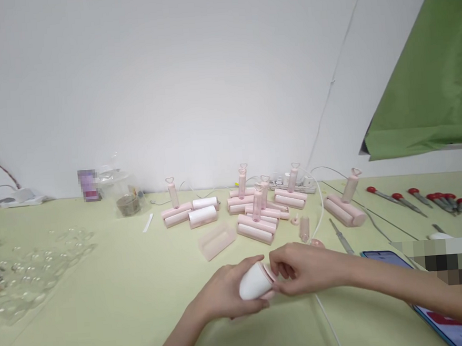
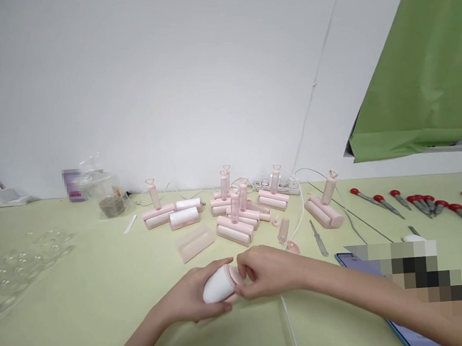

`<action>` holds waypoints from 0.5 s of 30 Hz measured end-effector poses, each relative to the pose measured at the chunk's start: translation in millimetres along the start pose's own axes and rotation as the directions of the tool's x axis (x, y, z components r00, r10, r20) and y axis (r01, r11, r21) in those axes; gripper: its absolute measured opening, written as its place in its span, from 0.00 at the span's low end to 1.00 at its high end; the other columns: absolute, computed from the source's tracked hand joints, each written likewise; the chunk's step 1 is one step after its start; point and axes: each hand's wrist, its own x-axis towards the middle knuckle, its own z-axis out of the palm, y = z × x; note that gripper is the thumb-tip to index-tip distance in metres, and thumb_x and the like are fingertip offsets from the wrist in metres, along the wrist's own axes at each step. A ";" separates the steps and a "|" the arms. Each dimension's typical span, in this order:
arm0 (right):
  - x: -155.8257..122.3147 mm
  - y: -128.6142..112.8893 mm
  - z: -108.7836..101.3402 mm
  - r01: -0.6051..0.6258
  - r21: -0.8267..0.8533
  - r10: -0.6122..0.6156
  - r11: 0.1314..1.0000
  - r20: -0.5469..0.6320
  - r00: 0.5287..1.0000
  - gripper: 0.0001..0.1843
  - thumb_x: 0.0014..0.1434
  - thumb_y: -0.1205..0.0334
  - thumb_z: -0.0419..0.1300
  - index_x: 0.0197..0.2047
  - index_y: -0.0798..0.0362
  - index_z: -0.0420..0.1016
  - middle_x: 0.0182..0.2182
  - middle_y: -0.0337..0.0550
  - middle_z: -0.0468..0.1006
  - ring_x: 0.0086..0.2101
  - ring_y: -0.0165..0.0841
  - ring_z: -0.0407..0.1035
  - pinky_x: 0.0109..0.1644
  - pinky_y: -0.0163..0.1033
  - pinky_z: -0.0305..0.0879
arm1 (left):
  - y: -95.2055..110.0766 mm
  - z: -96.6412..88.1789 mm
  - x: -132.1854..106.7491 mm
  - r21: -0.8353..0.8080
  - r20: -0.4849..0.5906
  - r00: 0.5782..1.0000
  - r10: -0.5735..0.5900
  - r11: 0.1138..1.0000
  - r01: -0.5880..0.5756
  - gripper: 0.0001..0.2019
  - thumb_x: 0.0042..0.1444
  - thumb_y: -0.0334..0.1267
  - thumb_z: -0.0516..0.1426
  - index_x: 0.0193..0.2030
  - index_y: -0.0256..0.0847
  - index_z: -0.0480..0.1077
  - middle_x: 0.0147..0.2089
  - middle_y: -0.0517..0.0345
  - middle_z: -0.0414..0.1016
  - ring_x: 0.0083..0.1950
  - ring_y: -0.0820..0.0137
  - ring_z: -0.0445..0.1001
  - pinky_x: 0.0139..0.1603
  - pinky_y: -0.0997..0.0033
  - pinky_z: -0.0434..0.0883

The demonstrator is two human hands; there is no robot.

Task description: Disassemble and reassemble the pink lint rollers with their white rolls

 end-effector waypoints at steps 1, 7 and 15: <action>-1.3 2.5 0.3 -0.022 0.091 0.023 0.996 -0.005 1.000 0.10 0.50 0.54 0.56 0.29 0.53 0.67 0.23 0.37 0.70 0.23 0.28 0.62 0.21 0.30 0.50 | -0.1 1.6 0.2 -0.026 -0.027 1.000 -0.013 1.000 0.012 0.29 0.43 0.41 0.58 0.55 0.52 0.57 0.43 0.62 0.72 0.40 0.65 0.70 0.35 0.73 0.66; 0.3 13.4 39.7 0.143 0.711 0.024 0.688 -0.218 0.976 0.15 0.51 0.52 0.59 0.36 0.53 0.63 0.34 0.40 0.70 0.38 0.34 0.66 0.39 0.37 0.62 | 5.9 3.1 -3.1 -0.232 -0.052 0.998 -0.020 0.973 0.008 0.34 0.41 0.44 0.60 0.56 0.47 0.52 0.47 0.56 0.67 0.43 0.65 0.68 0.42 0.68 0.68; 20.5 7.8 28.1 0.305 0.591 0.149 0.747 -0.595 0.790 0.16 0.55 0.52 0.55 0.46 0.48 0.63 0.42 0.43 0.70 0.44 0.37 0.64 0.46 0.41 0.61 | -71.1 -36.3 2.7 0.010 -0.527 0.822 -0.214 0.966 0.258 0.44 0.40 0.47 0.60 0.60 0.37 0.42 0.56 0.44 0.54 0.59 0.55 0.53 0.58 0.52 0.53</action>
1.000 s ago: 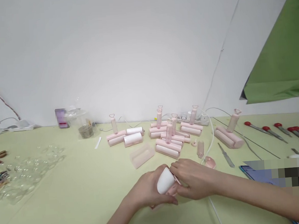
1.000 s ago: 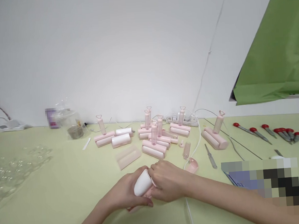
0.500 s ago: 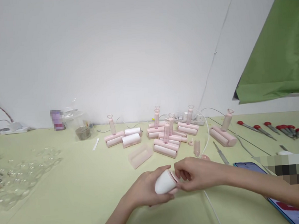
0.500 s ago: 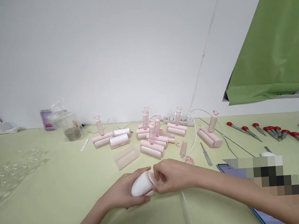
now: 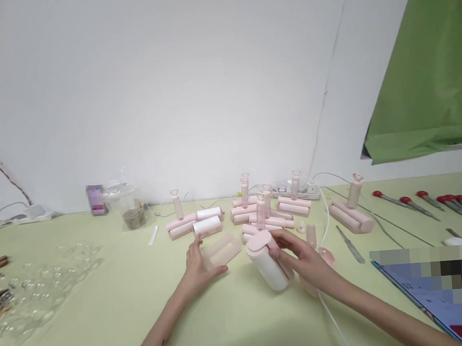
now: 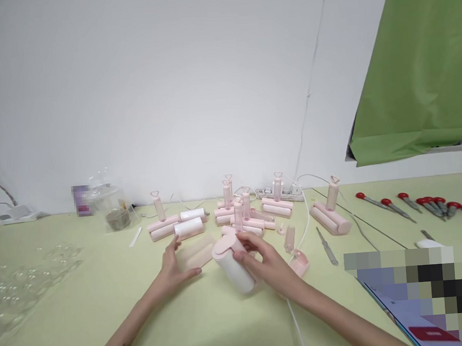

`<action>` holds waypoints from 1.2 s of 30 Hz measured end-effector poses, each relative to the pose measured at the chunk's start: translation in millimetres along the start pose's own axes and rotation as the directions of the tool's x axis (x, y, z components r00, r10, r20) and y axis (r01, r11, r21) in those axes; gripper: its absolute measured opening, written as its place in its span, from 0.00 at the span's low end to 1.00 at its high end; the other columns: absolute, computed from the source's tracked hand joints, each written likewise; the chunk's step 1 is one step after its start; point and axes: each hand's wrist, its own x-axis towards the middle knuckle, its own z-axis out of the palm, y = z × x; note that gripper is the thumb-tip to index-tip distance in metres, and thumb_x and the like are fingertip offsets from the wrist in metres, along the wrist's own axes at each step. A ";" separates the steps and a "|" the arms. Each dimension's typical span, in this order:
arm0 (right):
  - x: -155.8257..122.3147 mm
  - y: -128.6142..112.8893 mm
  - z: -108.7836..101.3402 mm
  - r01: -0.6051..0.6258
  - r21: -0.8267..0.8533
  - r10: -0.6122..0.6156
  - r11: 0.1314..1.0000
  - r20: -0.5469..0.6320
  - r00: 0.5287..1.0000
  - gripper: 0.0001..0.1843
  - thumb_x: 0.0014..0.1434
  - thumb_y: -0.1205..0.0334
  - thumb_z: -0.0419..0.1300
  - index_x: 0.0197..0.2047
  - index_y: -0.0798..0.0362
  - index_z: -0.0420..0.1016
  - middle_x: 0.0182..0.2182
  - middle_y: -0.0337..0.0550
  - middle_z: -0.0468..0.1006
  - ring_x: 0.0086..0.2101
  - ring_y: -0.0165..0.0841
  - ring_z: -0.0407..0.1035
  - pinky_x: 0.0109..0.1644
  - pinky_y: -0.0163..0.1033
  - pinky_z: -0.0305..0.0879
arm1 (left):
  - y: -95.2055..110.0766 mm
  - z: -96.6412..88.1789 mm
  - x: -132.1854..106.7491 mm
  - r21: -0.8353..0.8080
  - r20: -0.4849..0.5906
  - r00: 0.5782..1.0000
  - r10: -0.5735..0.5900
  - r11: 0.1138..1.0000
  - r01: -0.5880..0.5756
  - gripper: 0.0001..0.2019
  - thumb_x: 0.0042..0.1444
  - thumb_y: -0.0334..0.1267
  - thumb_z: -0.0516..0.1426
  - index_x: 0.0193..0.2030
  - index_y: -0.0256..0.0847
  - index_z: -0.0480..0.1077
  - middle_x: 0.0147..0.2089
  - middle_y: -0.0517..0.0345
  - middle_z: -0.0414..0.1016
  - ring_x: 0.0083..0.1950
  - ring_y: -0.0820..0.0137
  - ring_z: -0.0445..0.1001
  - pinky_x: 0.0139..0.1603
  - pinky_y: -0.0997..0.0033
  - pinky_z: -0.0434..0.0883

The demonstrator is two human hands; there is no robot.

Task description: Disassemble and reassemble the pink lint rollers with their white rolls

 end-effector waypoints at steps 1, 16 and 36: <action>5.8 -3.7 1.1 0.031 -0.035 -0.032 0.999 -0.032 0.999 0.18 0.55 0.52 0.55 0.47 0.48 0.63 0.42 0.43 0.70 0.44 0.37 0.64 0.46 0.41 0.61 | -6.8 -0.8 0.5 -0.033 0.053 0.998 -0.036 0.999 0.038 0.41 0.43 0.46 0.58 0.60 0.37 0.42 0.52 0.45 0.58 0.56 0.57 0.58 0.56 0.55 0.56; 21.3 5.1 48.0 0.395 -0.508 -0.119 0.766 0.492 0.863 0.16 0.61 0.55 0.48 0.50 0.51 0.65 0.34 0.44 0.69 0.37 0.33 0.64 0.37 0.35 0.60 | -0.8 2.3 -19.4 -0.274 0.483 0.862 0.155 0.962 -0.019 0.27 0.40 0.41 0.61 0.49 0.43 0.58 0.48 0.58 0.65 0.51 0.64 0.63 0.51 0.66 0.61; 63.1 48.0 -99.4 -0.457 -0.803 0.359 0.383 -0.326 0.875 0.13 0.55 0.61 0.56 0.43 0.59 0.67 0.35 0.45 0.73 0.35 0.36 0.68 0.40 0.44 0.63 | -3.1 4.6 -20.9 -0.152 0.469 0.878 0.095 0.988 -0.026 0.23 0.44 0.41 0.58 0.49 0.45 0.59 0.50 0.55 0.64 0.52 0.61 0.62 0.51 0.64 0.62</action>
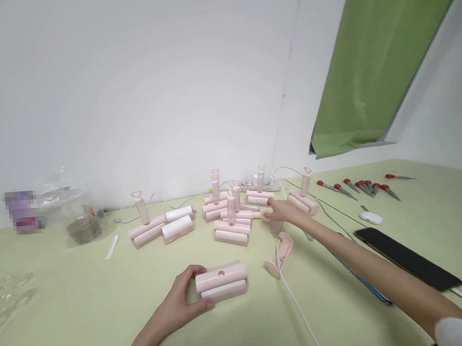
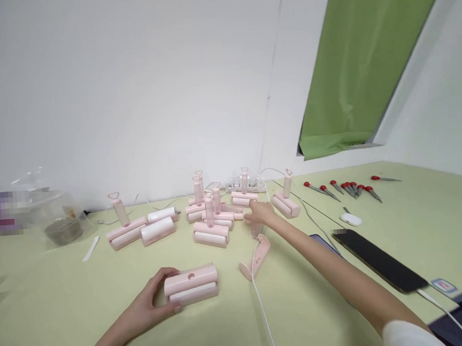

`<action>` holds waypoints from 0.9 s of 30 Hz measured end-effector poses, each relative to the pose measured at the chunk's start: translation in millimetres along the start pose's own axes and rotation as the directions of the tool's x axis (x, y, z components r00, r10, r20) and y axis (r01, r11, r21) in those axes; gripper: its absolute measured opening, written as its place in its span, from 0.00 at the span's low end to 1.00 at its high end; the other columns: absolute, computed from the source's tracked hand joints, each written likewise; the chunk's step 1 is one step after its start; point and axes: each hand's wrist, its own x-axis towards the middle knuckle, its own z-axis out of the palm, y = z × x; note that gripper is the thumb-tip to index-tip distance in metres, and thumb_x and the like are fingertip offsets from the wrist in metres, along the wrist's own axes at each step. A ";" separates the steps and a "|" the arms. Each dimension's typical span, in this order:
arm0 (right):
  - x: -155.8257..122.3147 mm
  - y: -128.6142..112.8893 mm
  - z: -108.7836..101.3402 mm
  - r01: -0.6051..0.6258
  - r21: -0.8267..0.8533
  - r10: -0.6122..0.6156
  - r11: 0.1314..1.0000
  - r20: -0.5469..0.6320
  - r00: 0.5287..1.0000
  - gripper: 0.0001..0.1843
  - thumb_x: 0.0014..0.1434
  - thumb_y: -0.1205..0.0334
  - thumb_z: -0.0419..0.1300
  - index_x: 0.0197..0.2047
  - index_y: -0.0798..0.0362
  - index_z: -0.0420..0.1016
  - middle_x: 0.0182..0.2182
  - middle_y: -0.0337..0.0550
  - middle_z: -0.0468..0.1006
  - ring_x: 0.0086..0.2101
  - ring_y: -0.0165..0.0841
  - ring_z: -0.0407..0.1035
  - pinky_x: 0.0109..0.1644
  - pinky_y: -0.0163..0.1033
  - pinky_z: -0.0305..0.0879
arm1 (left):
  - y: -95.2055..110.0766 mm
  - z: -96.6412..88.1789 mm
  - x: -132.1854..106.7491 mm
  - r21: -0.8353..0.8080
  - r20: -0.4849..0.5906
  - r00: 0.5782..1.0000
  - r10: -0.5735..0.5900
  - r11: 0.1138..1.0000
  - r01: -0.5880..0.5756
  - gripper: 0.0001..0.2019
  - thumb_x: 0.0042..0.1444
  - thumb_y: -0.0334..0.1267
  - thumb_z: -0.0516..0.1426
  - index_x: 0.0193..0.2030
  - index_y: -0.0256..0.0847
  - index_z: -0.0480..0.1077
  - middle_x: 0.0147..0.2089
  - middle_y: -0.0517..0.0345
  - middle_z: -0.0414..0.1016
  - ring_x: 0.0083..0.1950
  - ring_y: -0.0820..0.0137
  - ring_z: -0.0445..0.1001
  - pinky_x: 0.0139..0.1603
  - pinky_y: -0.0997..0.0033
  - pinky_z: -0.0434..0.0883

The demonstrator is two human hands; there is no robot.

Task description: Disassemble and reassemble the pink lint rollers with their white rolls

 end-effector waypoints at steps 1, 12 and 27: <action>2.8 1.6 8.5 -0.042 -0.012 0.042 0.999 0.037 0.998 0.14 0.56 0.60 0.56 0.44 0.58 0.66 0.37 0.45 0.72 0.36 0.35 0.68 0.40 0.44 0.64 | -1.8 0.4 1.0 0.001 -0.002 1.000 0.007 1.000 -0.007 0.23 0.44 0.41 0.58 0.49 0.45 0.59 0.51 0.55 0.64 0.52 0.60 0.62 0.52 0.64 0.62; 0.0 7.1 19.6 -0.160 0.188 0.151 0.969 0.061 0.987 0.23 0.57 0.59 0.55 0.54 0.58 0.57 0.35 0.45 0.73 0.32 0.34 0.70 0.36 0.42 0.66 | -6.9 0.5 3.8 0.039 0.018 1.000 0.015 0.999 -0.016 0.22 0.47 0.41 0.57 0.49 0.45 0.56 0.52 0.55 0.62 0.53 0.62 0.62 0.54 0.64 0.60; -96.1 -75.1 -24.9 0.525 0.578 -0.615 0.625 -0.050 0.787 0.13 0.45 0.71 0.51 0.35 0.49 0.55 0.26 0.34 0.65 0.27 0.29 0.65 0.30 0.34 0.61 | 12.9 5.0 -2.4 0.025 -0.003 0.998 0.057 0.998 -0.057 0.22 0.41 0.42 0.60 0.46 0.45 0.62 0.48 0.57 0.67 0.50 0.62 0.64 0.50 0.66 0.63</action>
